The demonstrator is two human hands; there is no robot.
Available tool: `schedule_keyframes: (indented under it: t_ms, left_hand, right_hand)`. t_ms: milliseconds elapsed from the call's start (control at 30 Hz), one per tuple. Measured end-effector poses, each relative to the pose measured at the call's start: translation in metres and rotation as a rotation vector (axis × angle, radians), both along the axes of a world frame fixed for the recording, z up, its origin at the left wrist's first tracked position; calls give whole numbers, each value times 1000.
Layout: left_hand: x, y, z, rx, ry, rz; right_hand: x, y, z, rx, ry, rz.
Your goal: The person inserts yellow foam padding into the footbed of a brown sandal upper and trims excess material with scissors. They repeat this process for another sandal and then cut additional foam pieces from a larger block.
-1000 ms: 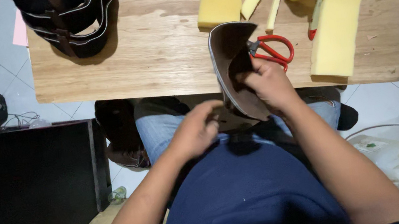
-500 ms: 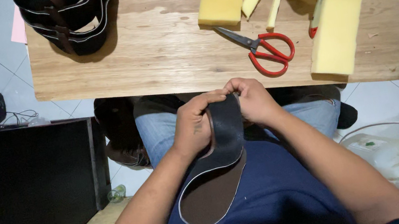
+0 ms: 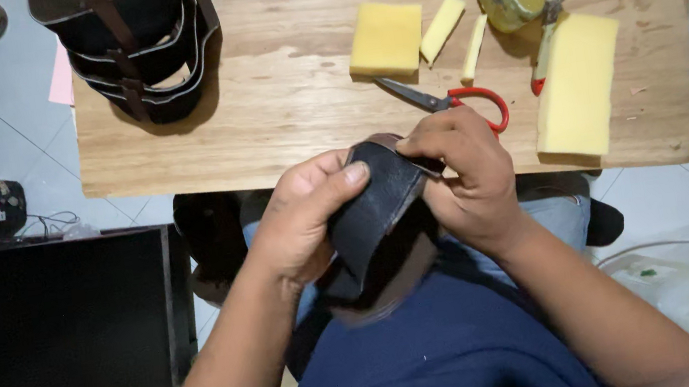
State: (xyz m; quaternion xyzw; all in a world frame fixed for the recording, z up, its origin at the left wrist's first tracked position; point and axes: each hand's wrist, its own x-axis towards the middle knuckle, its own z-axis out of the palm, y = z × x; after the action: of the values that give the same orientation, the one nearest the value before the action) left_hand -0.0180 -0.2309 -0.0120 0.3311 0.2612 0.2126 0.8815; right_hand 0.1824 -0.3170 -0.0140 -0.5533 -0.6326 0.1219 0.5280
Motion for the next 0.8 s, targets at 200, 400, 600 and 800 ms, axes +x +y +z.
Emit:
schedule_keyframes:
  t_ms: [200,400,600,800]
  left_hand:
    - [10,-17,24,195,44,-5]
    - [5,-22,18,326,16,6]
    - [1,-32,9,361,0,71]
    - [2,-35,3,443,-18,169]
  right_hand:
    - [4,-3,-6,-233,403,89]
    - [2,-9,-17,-335,624,121]
    - [6,-11,-4,-234,453,-13]
    - [17,-14,11,-465,1099,211]
